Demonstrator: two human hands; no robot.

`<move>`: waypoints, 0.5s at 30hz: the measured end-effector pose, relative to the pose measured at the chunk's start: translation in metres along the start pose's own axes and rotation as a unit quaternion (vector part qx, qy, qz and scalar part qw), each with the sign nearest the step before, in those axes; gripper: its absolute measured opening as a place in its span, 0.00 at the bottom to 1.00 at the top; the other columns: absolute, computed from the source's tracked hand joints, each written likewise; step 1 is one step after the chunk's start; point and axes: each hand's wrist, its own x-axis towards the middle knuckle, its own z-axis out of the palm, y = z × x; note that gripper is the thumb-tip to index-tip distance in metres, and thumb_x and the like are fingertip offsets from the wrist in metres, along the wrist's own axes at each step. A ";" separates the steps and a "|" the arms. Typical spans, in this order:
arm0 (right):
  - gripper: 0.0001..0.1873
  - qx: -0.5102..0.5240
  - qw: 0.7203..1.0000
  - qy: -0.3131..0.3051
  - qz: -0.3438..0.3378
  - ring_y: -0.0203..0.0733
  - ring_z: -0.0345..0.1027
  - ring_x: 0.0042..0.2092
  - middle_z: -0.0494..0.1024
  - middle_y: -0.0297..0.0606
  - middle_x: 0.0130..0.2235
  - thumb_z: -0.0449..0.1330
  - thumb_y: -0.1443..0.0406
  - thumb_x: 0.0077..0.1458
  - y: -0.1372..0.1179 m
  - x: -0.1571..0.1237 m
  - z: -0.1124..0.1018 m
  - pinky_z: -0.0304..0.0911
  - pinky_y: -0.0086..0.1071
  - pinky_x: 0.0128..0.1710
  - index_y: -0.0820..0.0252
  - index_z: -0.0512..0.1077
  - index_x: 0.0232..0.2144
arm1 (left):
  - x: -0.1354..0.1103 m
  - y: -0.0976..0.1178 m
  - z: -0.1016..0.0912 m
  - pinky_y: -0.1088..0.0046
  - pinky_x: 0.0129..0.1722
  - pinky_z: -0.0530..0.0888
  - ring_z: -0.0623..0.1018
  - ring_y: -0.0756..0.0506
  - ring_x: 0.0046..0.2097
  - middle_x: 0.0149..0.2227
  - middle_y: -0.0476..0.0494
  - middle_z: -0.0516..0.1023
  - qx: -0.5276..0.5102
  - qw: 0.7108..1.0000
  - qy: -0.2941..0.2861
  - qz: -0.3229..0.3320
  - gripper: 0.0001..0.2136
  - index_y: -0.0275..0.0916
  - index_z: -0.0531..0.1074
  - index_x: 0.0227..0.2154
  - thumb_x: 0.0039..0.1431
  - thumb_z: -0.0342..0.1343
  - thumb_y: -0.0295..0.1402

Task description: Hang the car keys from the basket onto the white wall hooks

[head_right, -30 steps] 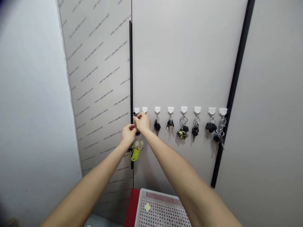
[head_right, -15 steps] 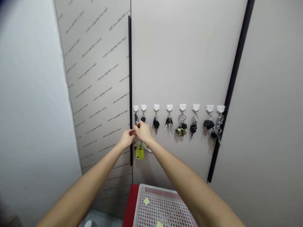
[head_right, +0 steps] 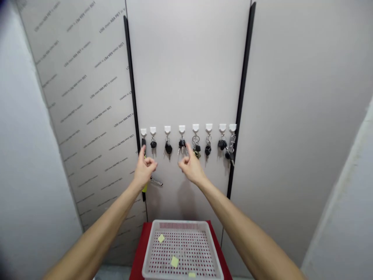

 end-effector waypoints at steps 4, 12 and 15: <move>0.37 0.093 0.975 0.160 -0.125 0.28 0.57 0.20 0.66 0.28 0.23 0.46 0.69 0.42 -0.047 -0.003 -0.022 0.58 0.25 0.21 0.56 0.28 0.50 | 0.000 0.055 0.016 0.82 0.26 0.63 0.63 0.58 0.21 0.19 0.57 0.61 -0.093 0.980 0.027 0.171 0.35 0.43 0.31 0.50 0.41 0.46 0.24; 0.39 0.125 0.974 0.109 -0.151 0.27 0.55 0.18 0.66 0.28 0.23 0.49 0.70 0.41 -0.049 -0.002 -0.022 0.57 0.24 0.18 0.52 0.29 0.50 | 0.000 0.062 0.036 0.81 0.23 0.63 0.63 0.58 0.20 0.21 0.55 0.64 -0.116 0.969 -0.027 0.215 0.35 0.45 0.32 0.49 0.41 0.46 0.22; 0.39 0.132 0.974 0.096 -0.157 0.28 0.55 0.18 0.65 0.27 0.22 0.50 0.70 0.41 -0.049 0.000 -0.017 0.57 0.25 0.19 0.51 0.30 0.50 | 0.002 0.063 0.035 0.80 0.24 0.64 0.63 0.57 0.20 0.22 0.55 0.65 -0.119 0.968 -0.030 0.221 0.35 0.46 0.33 0.49 0.41 0.46 0.22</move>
